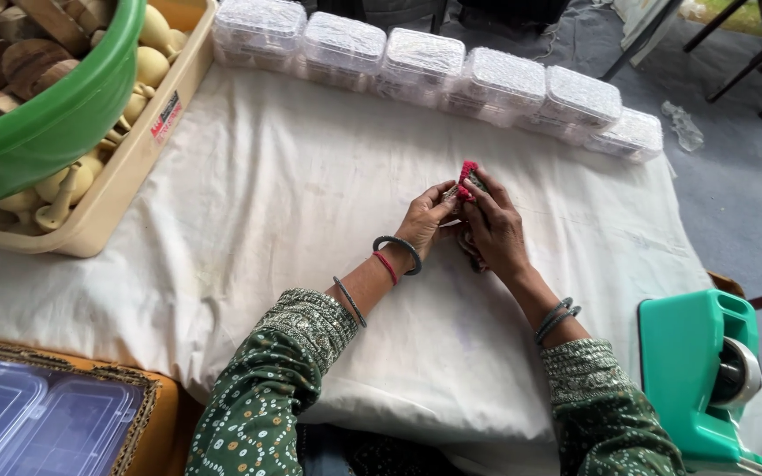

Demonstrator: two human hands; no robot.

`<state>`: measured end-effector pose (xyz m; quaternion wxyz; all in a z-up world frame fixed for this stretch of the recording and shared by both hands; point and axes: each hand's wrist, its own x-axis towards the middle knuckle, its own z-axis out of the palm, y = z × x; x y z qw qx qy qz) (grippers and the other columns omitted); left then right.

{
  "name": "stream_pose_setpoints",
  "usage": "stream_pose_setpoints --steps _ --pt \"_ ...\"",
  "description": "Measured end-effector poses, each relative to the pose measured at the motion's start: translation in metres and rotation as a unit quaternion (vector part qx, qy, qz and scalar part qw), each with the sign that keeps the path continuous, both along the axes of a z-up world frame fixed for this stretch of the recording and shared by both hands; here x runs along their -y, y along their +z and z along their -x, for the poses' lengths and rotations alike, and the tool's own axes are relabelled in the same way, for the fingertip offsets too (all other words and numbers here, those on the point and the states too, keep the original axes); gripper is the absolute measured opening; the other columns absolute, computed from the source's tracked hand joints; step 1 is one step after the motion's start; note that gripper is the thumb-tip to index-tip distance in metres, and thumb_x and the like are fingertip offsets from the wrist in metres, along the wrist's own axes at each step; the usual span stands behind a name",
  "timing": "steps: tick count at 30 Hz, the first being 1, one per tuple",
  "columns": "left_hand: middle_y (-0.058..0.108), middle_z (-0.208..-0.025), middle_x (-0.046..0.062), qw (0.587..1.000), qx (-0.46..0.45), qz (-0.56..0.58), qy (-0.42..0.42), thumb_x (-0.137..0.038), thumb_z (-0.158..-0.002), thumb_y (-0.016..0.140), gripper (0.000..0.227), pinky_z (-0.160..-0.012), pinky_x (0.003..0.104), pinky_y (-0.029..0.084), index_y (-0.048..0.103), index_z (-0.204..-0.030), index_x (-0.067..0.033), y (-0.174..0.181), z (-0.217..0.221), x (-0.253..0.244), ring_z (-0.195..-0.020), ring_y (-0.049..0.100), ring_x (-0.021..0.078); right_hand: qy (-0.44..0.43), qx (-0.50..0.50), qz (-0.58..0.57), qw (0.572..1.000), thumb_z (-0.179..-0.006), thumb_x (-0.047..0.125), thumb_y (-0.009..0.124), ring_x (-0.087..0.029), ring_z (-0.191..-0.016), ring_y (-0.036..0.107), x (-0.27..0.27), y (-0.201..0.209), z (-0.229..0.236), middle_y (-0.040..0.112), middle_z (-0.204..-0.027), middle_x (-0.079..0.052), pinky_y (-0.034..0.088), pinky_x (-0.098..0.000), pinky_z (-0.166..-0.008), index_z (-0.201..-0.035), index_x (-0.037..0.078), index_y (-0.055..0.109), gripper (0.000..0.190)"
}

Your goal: The person wraps a small object in bubble wrap and secures it with tape. They then pick up wooden stamps from a green bowl and wipe them with a patterned cloth.

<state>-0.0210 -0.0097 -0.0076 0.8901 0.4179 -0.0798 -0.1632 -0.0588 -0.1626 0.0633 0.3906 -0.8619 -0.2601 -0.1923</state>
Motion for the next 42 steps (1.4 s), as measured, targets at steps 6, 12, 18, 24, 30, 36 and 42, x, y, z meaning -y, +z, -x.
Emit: stream_pose_setpoints --steps 6,12,18,24,30,36,42 --pt "0.067 -0.121 0.007 0.996 -0.033 -0.044 0.077 -0.023 -0.104 0.055 0.052 -0.089 0.035 0.060 0.039 -0.152 -0.0086 -0.013 -0.005 0.007 -0.108 0.067 0.0158 -0.014 0.174 0.111 0.978 -0.092 0.002 0.073 -0.036 -0.122 0.057 -0.001 -0.003 0.009 0.064 -0.137 -0.014 0.053 -0.0422 -0.103 -0.127 0.003 0.069 0.035" --pt "0.067 -0.117 0.009 0.997 -0.013 -0.024 0.075 -0.020 -0.105 0.055 0.050 -0.086 0.034 0.059 0.049 -0.151 -0.0010 -0.023 -0.015 0.003 -0.102 0.066 0.0179 -0.032 0.151 0.122 0.981 -0.088 -0.005 0.071 -0.034 -0.123 0.060 0.006 -0.007 -0.005 0.067 -0.135 -0.010 0.056 -0.0428 -0.105 -0.122 0.002 0.070 0.035" --pt "0.066 -0.130 0.006 0.988 0.036 -0.102 0.105 -0.019 -0.103 0.057 0.052 -0.091 0.028 0.057 0.047 -0.151 -0.0002 -0.042 -0.021 0.011 -0.110 0.065 0.0109 0.009 0.220 0.173 0.960 -0.074 -0.003 0.072 -0.039 -0.114 0.059 -0.011 0.005 0.016 0.067 -0.125 -0.017 0.053 -0.0484 -0.100 -0.116 -0.003 0.069 0.043" --pt "0.068 -0.127 0.011 0.995 0.030 -0.051 0.081 -0.018 -0.105 0.057 0.051 -0.094 0.031 0.059 0.047 -0.151 0.0015 -0.019 -0.011 0.006 -0.109 0.067 0.0150 -0.063 0.174 0.125 0.975 -0.093 -0.006 0.072 -0.035 -0.123 0.059 0.009 -0.008 0.002 0.066 -0.134 -0.012 0.054 -0.0408 -0.104 -0.125 0.001 0.068 0.033" --pt "0.068 -0.124 0.012 0.987 -0.032 -0.018 0.158 -0.019 -0.104 0.053 0.050 -0.089 0.037 0.059 0.046 -0.152 -0.0044 -0.020 -0.028 -0.012 -0.103 0.067 0.0200 0.070 0.153 0.183 0.968 -0.073 -0.005 0.071 -0.035 -0.112 0.060 -0.007 0.013 0.017 0.069 -0.122 -0.014 0.055 -0.0452 -0.096 -0.113 0.000 0.071 0.040" --pt "0.068 -0.117 0.008 0.980 -0.058 0.120 0.151 -0.020 -0.105 0.051 0.037 -0.094 0.043 0.061 0.053 -0.139 -0.0051 0.002 -0.028 -0.025 -0.106 0.069 0.0234 0.011 -0.050 -0.106 0.993 -0.102 0.004 0.064 -0.019 -0.105 0.069 0.024 -0.012 -0.014 0.071 -0.119 -0.010 0.058 -0.0332 -0.088 -0.118 0.000 0.072 0.017" --pt "0.069 -0.112 0.009 0.984 -0.112 0.037 0.133 -0.028 -0.103 0.052 0.034 -0.088 0.042 0.062 0.057 -0.130 -0.0082 -0.004 -0.021 -0.019 -0.097 0.070 0.0224 0.042 -0.283 -0.478 0.831 -0.109 0.014 0.057 -0.013 -0.089 0.068 0.045 -0.021 -0.032 0.071 -0.108 -0.010 0.057 -0.0297 -0.079 -0.129 -0.003 0.067 0.027"
